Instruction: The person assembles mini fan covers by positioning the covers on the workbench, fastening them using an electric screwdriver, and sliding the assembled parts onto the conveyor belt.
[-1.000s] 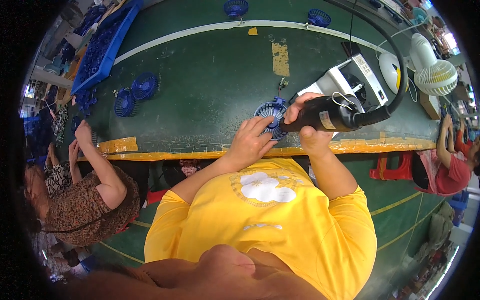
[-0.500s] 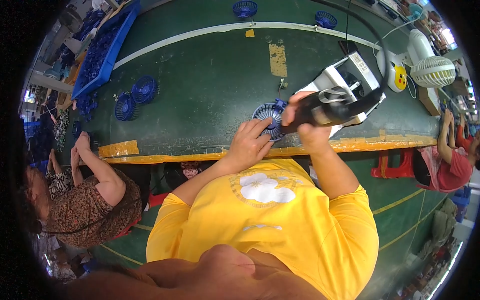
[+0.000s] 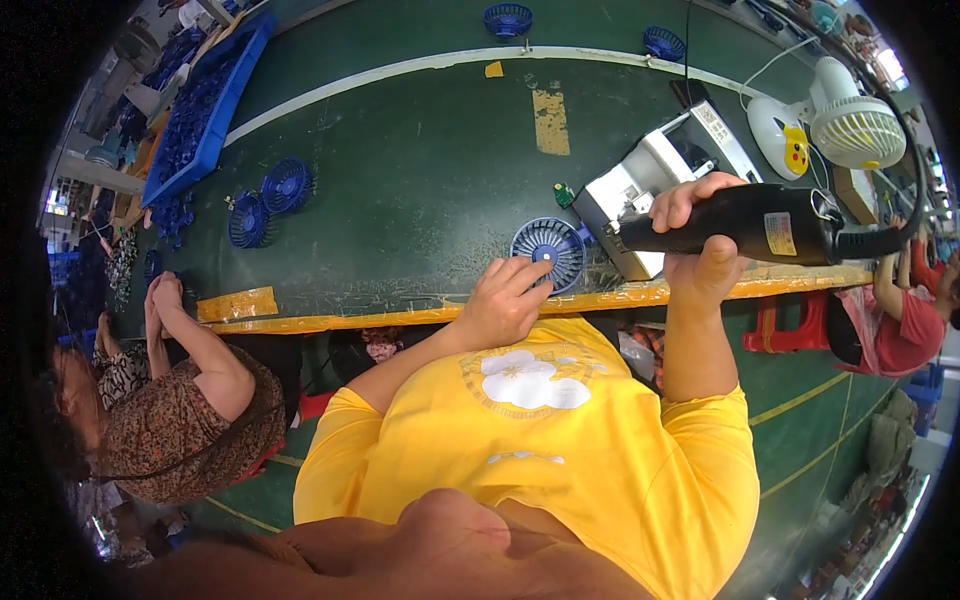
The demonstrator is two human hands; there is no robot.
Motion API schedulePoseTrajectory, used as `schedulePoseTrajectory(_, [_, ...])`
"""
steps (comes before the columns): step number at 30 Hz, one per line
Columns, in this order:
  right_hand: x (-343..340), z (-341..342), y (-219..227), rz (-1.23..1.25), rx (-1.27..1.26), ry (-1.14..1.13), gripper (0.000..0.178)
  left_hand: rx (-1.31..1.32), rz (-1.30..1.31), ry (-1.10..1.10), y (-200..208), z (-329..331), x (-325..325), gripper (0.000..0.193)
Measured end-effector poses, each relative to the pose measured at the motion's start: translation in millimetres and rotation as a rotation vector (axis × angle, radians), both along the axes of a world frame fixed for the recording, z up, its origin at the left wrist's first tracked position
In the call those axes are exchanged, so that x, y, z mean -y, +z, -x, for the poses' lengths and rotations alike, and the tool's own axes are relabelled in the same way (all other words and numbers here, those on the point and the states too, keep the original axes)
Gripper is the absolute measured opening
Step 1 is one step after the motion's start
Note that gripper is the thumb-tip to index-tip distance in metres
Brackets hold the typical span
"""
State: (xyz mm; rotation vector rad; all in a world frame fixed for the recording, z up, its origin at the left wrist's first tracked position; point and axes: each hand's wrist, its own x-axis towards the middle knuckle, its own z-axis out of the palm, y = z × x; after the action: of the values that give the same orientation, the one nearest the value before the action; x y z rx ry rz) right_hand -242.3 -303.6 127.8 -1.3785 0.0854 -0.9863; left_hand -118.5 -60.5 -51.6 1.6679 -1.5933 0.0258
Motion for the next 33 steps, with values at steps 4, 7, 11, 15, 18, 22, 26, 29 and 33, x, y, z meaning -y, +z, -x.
schedulePoseTrajectory(4, [-16.2,-17.9,-30.7,-0.153,0.094,0.126,0.088,-0.004,0.003,0.001,4.5,-3.2,-2.8,0.029])
schedulePoseTrajectory(7, [-39.4,-35.8,-44.0,-0.158,0.088,0.209,0.088,-0.004,0.002,0.014,4.7,-3.3,-6.7,0.029])
schedulePoseTrajectory(11, [-55.8,-56.9,-51.8,-0.177,0.061,0.32,0.084,0.0,0.003,0.03,3.6,-5.8,-11.4,0.028])
schedulePoseTrajectory(15, [-58.8,-68.5,-60.1,-0.181,-0.009,0.368,0.085,0.005,0.007,0.037,3.0,-8.2,-13.8,0.028])
schedulePoseTrajectory(18, [-61.4,-74.8,-70.5,-0.21,-0.084,0.396,0.082,0.009,0.007,0.036,2.9,-8.4,-16.0,0.027])
schedulePoseTrajectory(22, [-59.1,-80.9,-71.0,-0.186,-0.106,0.444,0.078,0.019,0.011,0.031,3.8,-9.0,-16.0,0.027])
schedulePoseTrajectory(26, [-57.0,-79.8,-70.8,-0.195,-0.078,0.398,0.081,0.028,0.017,0.035,4.9,-9.3,-19.3,0.026])
schedulePoseTrajectory(29, [-55.2,-78.7,-70.9,-0.181,-0.074,0.342,0.082,0.033,0.02,0.035,5.0,-10.0,-22.8,0.026])
schedulePoseTrajectory(33, [-53.3,-79.6,-60.8,-0.197,-0.037,0.345,0.085,0.041,0.026,0.027,5.7,-10.0,-21.9,0.025])
